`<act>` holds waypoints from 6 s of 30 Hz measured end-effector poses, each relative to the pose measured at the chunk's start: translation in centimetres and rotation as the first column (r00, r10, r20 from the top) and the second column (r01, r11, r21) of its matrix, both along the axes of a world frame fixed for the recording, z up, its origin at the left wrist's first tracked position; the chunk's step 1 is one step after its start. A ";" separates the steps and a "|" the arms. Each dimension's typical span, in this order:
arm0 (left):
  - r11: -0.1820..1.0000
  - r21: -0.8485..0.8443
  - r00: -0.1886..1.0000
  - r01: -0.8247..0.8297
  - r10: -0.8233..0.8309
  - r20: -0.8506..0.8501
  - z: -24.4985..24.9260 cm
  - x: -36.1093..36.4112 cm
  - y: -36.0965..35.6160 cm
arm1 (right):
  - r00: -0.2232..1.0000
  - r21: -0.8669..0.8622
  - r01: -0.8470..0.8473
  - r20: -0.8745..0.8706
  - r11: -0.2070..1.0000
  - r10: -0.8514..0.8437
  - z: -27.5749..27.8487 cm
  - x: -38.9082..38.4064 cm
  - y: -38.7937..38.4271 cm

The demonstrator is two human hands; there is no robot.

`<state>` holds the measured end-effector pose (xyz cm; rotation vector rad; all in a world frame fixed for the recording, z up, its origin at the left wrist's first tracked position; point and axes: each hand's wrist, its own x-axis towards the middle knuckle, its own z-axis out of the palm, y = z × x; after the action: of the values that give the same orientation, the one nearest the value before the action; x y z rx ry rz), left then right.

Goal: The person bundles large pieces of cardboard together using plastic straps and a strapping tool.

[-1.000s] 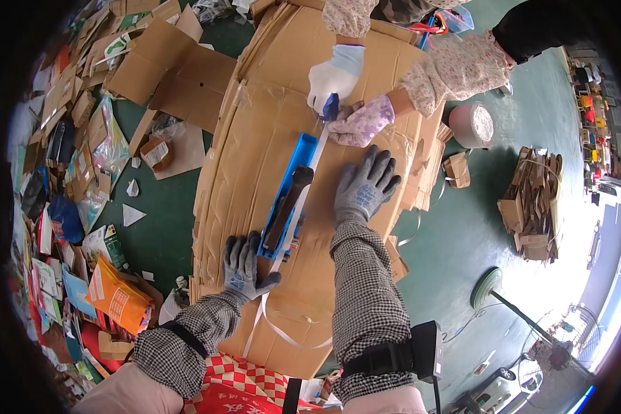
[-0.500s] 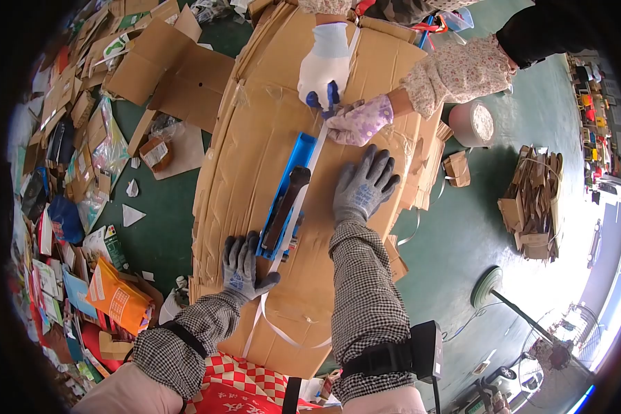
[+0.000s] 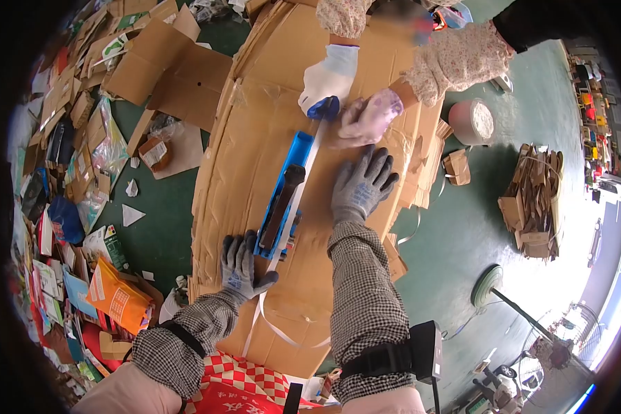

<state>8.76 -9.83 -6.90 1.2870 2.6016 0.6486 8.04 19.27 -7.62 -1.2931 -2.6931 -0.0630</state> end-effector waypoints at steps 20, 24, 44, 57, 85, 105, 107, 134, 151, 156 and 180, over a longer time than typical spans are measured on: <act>0.994 0.106 0.999 0.003 0.001 -0.040 -0.2 -0.3 -0.4 | 0.930 -0.314 -0.153 -0.367 0.937 0.029 4.9 -3.1 -1.6; 0.994 0.109 0.999 -0.013 0.017 -0.038 0.0 -0.2 -0.4 | 0.965 -0.590 0.200 -0.019 0.782 -0.262 8.2 -9.2 -1.3; 0.992 0.124 0.999 -0.017 0.011 0.043 0.0 -0.7 -0.6 | 0.914 -0.953 -0.068 -0.178 0.295 -0.365 -0.1 -9.5 5.7; 0.989 0.147 0.998 -0.027 0.018 0.060 0.1 -0.7 -0.5 | 0.936 -0.910 0.268 0.168 0.317 -0.309 4.0 -12.4 4.4; 0.977 0.101 0.959 0.186 -0.203 0.199 5.7 -7.0 -0.6 | 0.863 -0.930 0.025 -0.165 0.367 -0.478 3.7 -10.7 3.7; 0.976 -0.172 0.991 0.134 -0.131 0.031 1.6 -21.9 25.9 | 0.878 -0.848 -0.100 -0.322 0.521 -0.355 2.7 -8.5 3.3; 0.986 -0.143 0.995 0.088 -0.081 0.050 1.7 -21.4 26.2 | 0.851 -0.861 -0.099 -0.333 0.498 -0.407 3.1 -8.4 3.3; 0.964 -0.266 0.652 -0.007 0.206 0.730 4.7 -21.9 28.0 | 0.592 -0.885 -0.447 -0.404 0.132 -0.698 2.7 -7.1 4.2; 0.970 -0.231 0.424 0.078 0.177 0.888 5.4 -22.6 27.7 | 0.566 -0.852 -0.507 -0.445 0.132 -0.694 3.3 -7.0 3.8; 0.867 0.034 0.581 0.497 -0.361 0.729 2.5 -24.6 26.8 | 0.504 -0.841 -0.515 -0.457 0.170 -0.733 3.3 -6.8 3.3; 0.932 0.186 0.369 -0.311 -0.062 0.927 3.6 -19.9 24.6 | 0.474 -0.837 -0.438 -0.525 0.328 -0.707 1.9 -7.9 2.6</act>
<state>-11.11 14.75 -3.28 0.4317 1.6125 1.3968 0.16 21.88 -5.69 -1.1561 -1.3735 1.9243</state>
